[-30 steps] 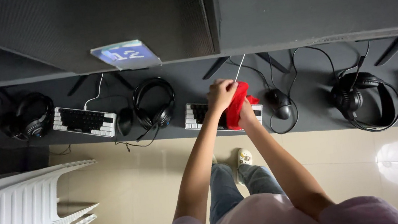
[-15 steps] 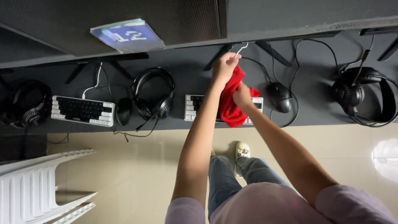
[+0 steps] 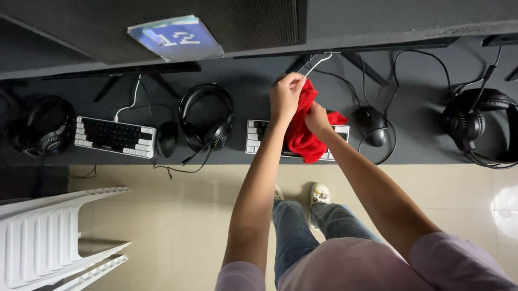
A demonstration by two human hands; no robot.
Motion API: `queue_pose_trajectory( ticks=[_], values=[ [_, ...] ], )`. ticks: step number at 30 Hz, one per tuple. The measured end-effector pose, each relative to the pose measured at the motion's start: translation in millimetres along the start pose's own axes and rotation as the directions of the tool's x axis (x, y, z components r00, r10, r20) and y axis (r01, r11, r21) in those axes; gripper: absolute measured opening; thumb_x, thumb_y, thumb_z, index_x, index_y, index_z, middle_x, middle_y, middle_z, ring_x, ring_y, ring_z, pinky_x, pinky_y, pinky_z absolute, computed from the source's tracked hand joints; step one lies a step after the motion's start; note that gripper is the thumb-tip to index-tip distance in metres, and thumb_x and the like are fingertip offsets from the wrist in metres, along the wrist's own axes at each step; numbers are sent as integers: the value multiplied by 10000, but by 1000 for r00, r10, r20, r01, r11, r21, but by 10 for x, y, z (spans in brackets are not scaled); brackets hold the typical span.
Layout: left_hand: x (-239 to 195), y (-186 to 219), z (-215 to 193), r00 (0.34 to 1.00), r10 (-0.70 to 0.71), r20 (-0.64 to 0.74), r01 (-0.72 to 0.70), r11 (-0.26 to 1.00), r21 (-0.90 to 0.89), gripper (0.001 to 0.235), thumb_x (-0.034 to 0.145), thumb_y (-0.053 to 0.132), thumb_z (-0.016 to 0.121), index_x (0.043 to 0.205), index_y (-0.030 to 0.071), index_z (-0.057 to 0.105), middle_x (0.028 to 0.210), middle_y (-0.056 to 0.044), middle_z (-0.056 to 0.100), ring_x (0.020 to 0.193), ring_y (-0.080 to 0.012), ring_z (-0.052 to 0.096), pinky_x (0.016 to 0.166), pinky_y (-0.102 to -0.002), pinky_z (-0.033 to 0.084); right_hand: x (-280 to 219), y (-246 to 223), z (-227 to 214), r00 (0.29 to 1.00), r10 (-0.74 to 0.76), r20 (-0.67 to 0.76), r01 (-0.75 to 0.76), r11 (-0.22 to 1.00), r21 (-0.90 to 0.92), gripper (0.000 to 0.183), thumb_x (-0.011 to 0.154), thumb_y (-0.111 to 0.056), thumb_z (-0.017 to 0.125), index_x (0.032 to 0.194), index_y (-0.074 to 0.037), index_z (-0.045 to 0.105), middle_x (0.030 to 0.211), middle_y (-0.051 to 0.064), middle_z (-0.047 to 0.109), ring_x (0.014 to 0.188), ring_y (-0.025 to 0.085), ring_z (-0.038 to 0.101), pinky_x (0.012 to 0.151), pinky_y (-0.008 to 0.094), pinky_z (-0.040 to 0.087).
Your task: The person wipes a computer mouse, headphones, and a keyboard with a red cloth. They lift and turn each item to wipe different sides and surfaces, then place them back on the desk.
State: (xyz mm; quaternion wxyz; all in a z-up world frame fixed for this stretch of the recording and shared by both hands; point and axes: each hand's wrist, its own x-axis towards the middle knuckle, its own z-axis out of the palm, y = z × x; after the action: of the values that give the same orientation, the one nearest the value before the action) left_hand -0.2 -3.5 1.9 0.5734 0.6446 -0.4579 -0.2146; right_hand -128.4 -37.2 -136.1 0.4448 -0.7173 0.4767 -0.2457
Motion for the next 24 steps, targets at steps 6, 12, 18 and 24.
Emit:
queue_pose_trajectory(
  ticks=[6,12,18,24],
  values=[
    [11,10,-15,999,-36,-17,37,996,77,140,926,158,729,1001,40,744,906,-126,779,865,-225,793,708,-312,602,230,492,375,995,-63,80,75,986,-150,261,789,33,568,1037,17,647,1009,281,701,1027,474,643,886,518,532],
    [44,-174,-104,991,-57,-122,67,995,75,193,961,227,707,1016,43,731,894,-116,776,799,-233,795,664,-315,590,361,511,588,937,-235,260,350,661,-663,160,793,11,648,948,50,657,1063,246,662,1125,398,611,965,498,515],
    [51,-539,-210,964,-67,-259,92,992,86,191,979,240,693,1019,54,704,834,-116,766,729,-235,777,661,-338,588,309,444,383,974,-174,143,225,770,-598,178,918,17,567,1086,43,619,1147,265,647,1056,442,619,888,492,551],
    [50,-646,-240,968,-50,-245,117,957,267,119,975,194,690,992,76,687,845,-129,745,780,-296,751,697,-377,564,21,454,-289,989,0,-146,1,1000,4,273,944,35,526,1174,-61,637,1165,225,731,1086,376,710,932,444,570]
  ],
)
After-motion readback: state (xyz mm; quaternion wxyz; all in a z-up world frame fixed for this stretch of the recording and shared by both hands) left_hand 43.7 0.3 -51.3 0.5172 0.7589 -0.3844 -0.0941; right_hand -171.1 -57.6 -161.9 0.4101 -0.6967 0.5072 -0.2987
